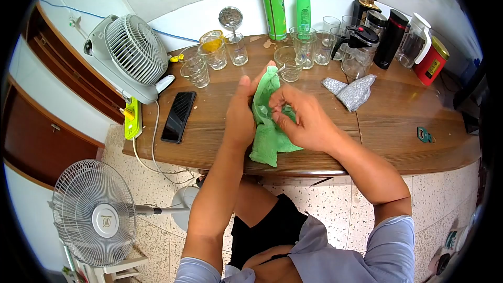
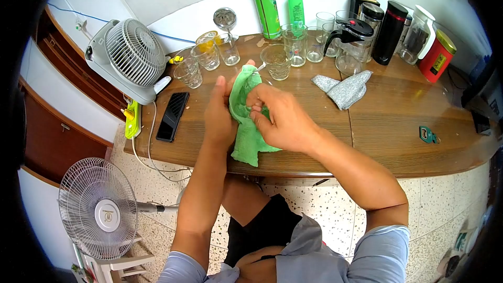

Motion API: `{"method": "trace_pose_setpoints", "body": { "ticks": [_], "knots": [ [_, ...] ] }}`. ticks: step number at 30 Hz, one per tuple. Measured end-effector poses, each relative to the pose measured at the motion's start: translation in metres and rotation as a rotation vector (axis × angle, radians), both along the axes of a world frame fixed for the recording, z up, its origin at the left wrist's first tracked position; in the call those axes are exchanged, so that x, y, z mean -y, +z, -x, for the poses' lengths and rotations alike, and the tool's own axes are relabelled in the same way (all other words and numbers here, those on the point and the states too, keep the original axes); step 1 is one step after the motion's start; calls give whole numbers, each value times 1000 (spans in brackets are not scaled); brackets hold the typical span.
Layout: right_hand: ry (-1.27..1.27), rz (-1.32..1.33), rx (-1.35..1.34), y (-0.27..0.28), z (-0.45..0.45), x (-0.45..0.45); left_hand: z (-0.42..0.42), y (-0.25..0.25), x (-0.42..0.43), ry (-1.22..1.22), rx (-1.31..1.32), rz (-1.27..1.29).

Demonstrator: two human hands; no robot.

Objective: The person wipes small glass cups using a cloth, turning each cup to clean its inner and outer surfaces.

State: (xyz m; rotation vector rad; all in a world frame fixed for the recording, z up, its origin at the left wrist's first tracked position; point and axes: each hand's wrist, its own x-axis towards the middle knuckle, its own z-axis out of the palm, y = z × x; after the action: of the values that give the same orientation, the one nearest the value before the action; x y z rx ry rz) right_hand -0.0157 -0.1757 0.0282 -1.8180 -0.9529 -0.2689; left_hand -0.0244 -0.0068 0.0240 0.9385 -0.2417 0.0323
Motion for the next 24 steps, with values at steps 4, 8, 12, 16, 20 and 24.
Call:
{"method": "trace_pose_setpoints", "body": {
  "ticks": [4,8,12,16,20,24],
  "knots": [
    [45,-8,116,-3,-6,2,-10,-11,-10,-21,64,-105],
    [29,-59,199,6,-9,6,-12,-16,-11,-91,-116,-78],
    [-44,-101,269,12,-13,8,-2,-8,-3,-124,-155,-70],
    [-148,-73,173,16,-10,7,-1,-5,-3,-165,-97,-167],
    [-216,-26,60,11,-4,2,-10,-20,-7,58,186,-598],
    [-139,52,138,7,-1,0,-15,-33,-2,203,221,-589]
  ]
}}
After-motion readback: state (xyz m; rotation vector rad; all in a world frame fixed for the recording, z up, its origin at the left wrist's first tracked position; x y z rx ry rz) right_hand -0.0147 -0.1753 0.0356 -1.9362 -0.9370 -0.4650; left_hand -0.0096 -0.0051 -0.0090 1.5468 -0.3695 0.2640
